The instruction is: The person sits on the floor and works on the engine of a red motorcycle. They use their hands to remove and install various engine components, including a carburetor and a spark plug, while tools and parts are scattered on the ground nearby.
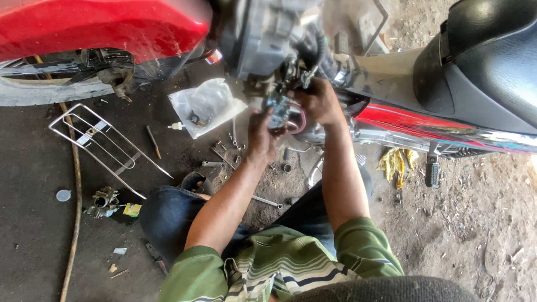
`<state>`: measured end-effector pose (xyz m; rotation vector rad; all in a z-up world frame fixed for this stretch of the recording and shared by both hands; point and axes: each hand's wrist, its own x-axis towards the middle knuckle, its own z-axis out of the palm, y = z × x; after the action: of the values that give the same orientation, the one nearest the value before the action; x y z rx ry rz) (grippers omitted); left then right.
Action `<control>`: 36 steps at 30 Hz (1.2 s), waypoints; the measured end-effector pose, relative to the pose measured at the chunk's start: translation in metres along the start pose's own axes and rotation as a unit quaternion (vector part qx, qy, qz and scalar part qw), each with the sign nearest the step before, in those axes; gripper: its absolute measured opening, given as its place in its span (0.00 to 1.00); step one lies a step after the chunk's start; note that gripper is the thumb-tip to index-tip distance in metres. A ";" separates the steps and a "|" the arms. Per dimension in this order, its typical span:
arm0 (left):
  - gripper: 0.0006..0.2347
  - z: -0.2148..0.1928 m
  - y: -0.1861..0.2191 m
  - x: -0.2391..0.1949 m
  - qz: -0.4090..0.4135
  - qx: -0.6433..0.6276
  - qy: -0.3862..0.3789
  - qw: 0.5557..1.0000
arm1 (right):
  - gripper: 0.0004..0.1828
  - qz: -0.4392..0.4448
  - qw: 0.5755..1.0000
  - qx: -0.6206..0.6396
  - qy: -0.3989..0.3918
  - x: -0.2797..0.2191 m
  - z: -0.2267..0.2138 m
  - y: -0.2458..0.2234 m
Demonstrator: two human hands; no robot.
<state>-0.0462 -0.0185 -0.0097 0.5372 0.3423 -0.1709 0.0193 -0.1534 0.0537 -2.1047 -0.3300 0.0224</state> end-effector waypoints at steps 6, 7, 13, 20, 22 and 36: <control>0.22 0.002 0.005 -0.004 -0.015 0.005 0.000 1.000 | 0.09 0.009 1.000 -0.005 -0.019 0.003 0.003 0.014; 0.22 -0.001 0.004 -0.002 -0.015 0.006 0.001 1.000 | 0.09 0.010 1.000 -0.004 -0.018 0.003 0.002 0.013; 0.22 -0.008 0.004 0.005 -0.021 0.024 -0.035 0.999 | 0.09 -0.030 0.999 0.004 -0.011 0.001 -0.007 0.000; 0.24 -0.005 0.007 0.000 -0.048 0.021 -0.014 0.999 | 0.12 0.124 0.991 0.050 0.025 -0.010 -0.013 -0.022; 0.25 -0.004 0.009 0.000 -0.047 0.026 -0.009 0.998 | 0.13 0.152 0.986 0.060 0.033 -0.011 -0.013 -0.047; 0.24 0.007 0.020 -0.008 -0.049 0.018 -0.044 0.998 | 0.05 -0.043 0.989 0.128 0.054 -0.004 -0.013 -0.001</control>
<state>-0.0474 -0.0045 0.0080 0.5480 0.2796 -0.2944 0.0173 -0.1645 0.0609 -1.8271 -0.3345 -0.0961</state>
